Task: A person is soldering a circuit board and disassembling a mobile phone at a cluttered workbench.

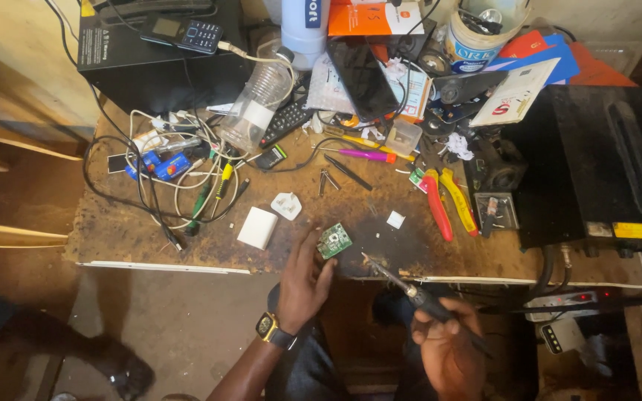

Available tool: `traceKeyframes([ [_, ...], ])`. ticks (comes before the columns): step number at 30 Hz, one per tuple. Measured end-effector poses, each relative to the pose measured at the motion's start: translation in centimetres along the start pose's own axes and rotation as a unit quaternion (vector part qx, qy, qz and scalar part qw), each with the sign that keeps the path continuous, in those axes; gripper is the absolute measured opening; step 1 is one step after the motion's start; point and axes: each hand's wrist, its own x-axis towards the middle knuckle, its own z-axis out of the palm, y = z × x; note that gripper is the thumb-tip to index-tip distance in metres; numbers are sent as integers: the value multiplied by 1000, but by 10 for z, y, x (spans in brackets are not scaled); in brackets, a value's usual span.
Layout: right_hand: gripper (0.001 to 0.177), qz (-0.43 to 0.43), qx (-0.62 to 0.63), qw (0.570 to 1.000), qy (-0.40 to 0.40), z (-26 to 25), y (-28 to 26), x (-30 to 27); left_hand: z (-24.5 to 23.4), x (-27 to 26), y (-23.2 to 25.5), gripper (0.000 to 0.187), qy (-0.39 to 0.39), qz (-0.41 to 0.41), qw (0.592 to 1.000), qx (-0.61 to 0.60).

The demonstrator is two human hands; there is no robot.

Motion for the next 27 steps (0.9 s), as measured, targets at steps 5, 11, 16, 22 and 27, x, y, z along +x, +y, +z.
traceKeyframes([
  [5,29,-3,7,1000,5,-1,2,1,2,-6,1,63,-10,29,1000,-7],
  [11,30,-21,2,1000,7,0,3,3,4,-6,9,49,17,36,999,-5],
  [16,26,-12,-15,1000,25,-5,5,1,10,-18,29,38,87,49,995,8],
  [22,30,-53,-43,997,43,-10,17,-3,32,-53,94,25,-4,113,982,-152],
  [27,30,-32,-95,990,102,-6,11,-16,46,-55,162,51,-123,-21,942,-312],
])
